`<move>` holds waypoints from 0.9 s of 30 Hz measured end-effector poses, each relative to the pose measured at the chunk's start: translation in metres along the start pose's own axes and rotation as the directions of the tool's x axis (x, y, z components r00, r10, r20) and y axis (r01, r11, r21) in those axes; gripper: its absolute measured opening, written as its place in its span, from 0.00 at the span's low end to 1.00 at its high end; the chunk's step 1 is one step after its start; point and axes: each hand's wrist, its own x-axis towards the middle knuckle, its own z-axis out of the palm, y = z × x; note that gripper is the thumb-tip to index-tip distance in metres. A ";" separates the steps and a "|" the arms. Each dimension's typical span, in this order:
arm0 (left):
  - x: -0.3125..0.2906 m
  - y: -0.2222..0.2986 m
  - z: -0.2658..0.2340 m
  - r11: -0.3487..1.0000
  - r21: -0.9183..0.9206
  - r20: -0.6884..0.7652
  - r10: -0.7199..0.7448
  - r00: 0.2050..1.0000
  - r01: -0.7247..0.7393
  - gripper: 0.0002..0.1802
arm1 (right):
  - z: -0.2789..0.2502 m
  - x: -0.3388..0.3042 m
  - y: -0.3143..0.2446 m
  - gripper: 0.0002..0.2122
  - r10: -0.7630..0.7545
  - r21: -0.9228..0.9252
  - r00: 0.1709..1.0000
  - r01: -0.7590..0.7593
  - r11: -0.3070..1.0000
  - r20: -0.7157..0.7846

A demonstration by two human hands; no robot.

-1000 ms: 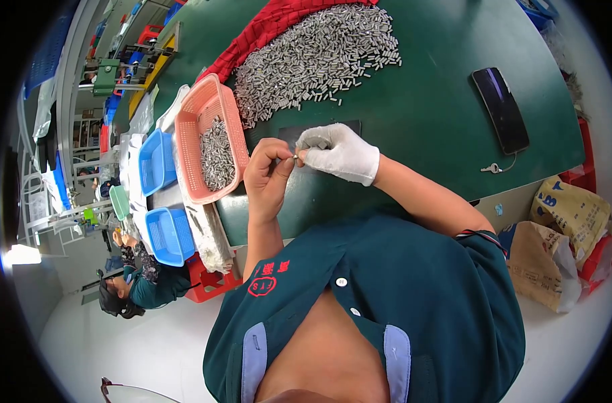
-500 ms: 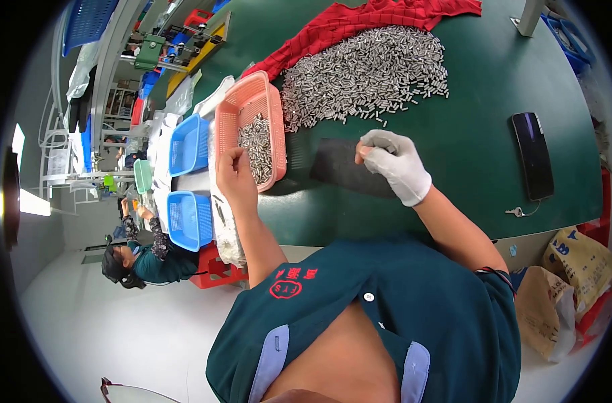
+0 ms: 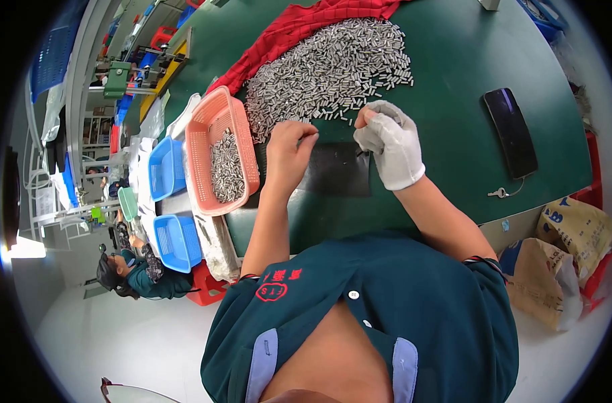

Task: The person picks up and inspects small metal pins one by one on a workbench.

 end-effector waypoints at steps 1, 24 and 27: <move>0.003 -0.002 0.006 0.999 0.031 0.036 -0.009 0.999 0.008 0.04 | 0.000 -0.001 0.001 0.08 0.006 0.018 1.000 -0.006 1.000 0.000; 0.013 -0.014 0.027 0.989 0.134 0.191 -0.094 0.977 0.069 0.07 | -0.004 -0.005 0.003 0.06 0.136 0.027 0.990 -0.135 0.990 -0.029; 0.013 -0.015 0.027 0.987 0.144 0.200 -0.104 0.974 0.076 0.07 | -0.005 -0.005 0.004 0.06 0.129 0.028 0.991 -0.128 0.991 -0.030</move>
